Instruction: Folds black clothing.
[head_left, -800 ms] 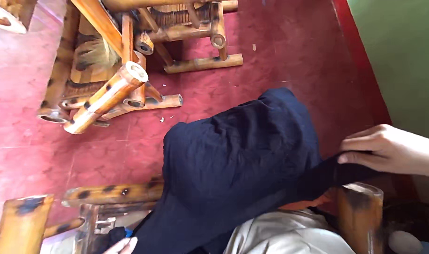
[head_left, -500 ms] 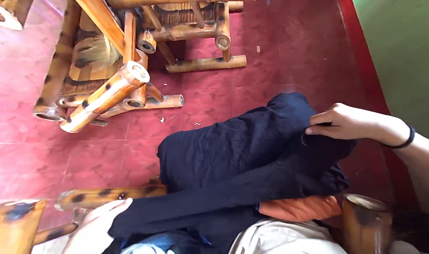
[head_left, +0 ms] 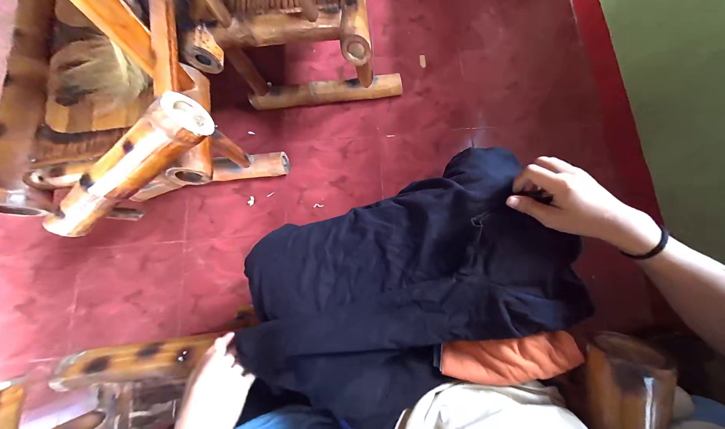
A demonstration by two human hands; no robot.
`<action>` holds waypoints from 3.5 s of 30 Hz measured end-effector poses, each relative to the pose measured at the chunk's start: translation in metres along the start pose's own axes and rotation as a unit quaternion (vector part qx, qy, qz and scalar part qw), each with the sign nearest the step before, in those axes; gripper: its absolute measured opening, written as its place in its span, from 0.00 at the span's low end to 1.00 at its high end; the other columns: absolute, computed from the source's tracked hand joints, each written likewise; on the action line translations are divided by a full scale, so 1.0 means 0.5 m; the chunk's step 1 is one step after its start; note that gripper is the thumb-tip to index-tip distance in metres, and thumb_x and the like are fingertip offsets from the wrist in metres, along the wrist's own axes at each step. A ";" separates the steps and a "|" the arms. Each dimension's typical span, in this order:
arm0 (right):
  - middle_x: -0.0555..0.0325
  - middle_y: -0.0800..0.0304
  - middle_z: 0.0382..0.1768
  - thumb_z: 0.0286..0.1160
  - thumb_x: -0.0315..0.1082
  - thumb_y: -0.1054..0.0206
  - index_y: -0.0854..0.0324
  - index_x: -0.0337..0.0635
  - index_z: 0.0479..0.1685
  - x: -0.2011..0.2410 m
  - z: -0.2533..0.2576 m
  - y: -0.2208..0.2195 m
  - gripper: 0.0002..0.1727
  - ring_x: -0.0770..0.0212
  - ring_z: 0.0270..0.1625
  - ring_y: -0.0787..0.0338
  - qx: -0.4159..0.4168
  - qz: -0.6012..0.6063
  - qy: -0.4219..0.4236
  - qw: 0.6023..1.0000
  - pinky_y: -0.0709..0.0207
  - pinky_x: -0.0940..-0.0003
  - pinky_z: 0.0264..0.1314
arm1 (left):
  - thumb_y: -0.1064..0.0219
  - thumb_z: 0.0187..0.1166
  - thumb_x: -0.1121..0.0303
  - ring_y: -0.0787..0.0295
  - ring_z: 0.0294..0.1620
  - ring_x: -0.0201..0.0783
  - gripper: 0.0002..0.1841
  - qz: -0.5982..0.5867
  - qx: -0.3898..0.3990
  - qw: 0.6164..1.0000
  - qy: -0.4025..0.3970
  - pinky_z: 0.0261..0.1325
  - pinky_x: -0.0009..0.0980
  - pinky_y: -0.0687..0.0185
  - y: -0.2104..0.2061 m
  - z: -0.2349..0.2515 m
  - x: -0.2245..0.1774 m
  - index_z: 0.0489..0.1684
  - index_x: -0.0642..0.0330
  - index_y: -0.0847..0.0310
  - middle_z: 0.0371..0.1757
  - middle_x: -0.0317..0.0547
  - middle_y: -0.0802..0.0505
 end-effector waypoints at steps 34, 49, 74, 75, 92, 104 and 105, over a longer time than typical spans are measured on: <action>0.66 0.11 0.50 0.83 0.29 0.37 0.24 0.53 0.68 -0.060 -0.145 0.012 0.17 0.76 0.44 0.10 -0.143 0.289 -0.218 0.921 0.14 0.77 0.47 | 0.48 0.89 0.73 0.11 0.53 0.20 0.13 0.105 -0.067 0.976 -0.179 0.61 0.25 0.13 0.082 -0.093 0.013 0.62 0.67 0.23 0.51 0.32 0.09; 0.64 0.08 0.51 0.87 0.36 0.39 0.22 0.54 0.71 -0.079 -0.138 -0.020 0.17 0.75 0.41 0.10 -0.132 0.356 -0.266 0.886 0.16 0.76 0.43 | 0.39 0.87 0.64 0.08 0.46 0.38 0.18 0.348 0.030 0.790 -0.503 0.53 0.31 0.12 -0.259 -0.238 -0.140 0.52 0.77 0.18 0.45 0.62 0.08; 0.39 0.13 0.59 0.85 0.42 0.40 0.24 0.32 0.71 -0.093 -0.114 0.032 0.25 0.58 0.57 0.11 -0.191 0.139 -0.211 0.949 0.17 0.62 0.60 | 0.37 0.83 0.64 0.09 0.54 0.51 0.14 0.366 -0.013 0.797 -0.481 0.58 0.49 0.13 -0.467 -0.130 -0.196 0.48 0.66 0.11 0.52 0.58 0.08; 0.38 0.14 0.62 0.85 0.43 0.40 0.25 0.33 0.72 -0.088 -0.094 0.045 0.26 0.55 0.60 0.11 -0.184 0.120 -0.198 0.955 0.17 0.59 0.62 | 0.37 0.84 0.60 0.13 0.62 0.58 0.17 0.407 -0.035 0.786 -0.464 0.65 0.57 0.18 -0.410 -0.084 -0.212 0.54 0.67 0.13 0.59 0.62 0.10; 0.41 0.14 0.68 0.86 0.37 0.38 0.16 0.41 0.70 -0.180 0.360 -0.308 0.19 0.44 0.73 0.18 0.501 0.028 -0.220 0.837 0.33 0.40 0.78 | 0.61 0.95 0.67 0.20 0.50 0.26 0.21 0.276 0.220 0.931 -0.099 0.58 0.29 0.22 -0.241 0.236 -0.143 0.67 0.67 0.25 0.53 0.44 0.14; 0.44 0.18 0.70 0.60 0.14 0.32 0.25 0.40 0.74 -0.192 0.468 -0.161 0.34 0.51 0.62 0.14 0.123 0.315 -0.220 0.915 0.18 0.51 0.59 | 0.31 0.76 0.81 0.15 0.38 0.33 0.08 0.356 0.247 0.885 -0.170 0.45 0.32 0.18 -0.212 0.351 -0.271 0.49 0.67 0.18 0.39 0.46 0.11; 0.43 0.17 0.67 0.63 0.18 0.31 0.26 0.41 0.75 -0.205 0.467 -0.151 0.33 0.51 0.59 0.14 0.110 0.331 -0.243 0.905 0.17 0.51 0.56 | 0.31 0.76 0.81 0.14 0.42 0.36 0.09 0.375 0.236 0.877 -0.184 0.50 0.36 0.18 -0.197 0.344 -0.290 0.52 0.67 0.16 0.43 0.49 0.09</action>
Point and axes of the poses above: each hand's wrist, its own z-axis towards the middle knuckle, its own y-axis out of the back of the hand, x = y × z, the point moved 7 cm from there along z, towards the middle knuckle
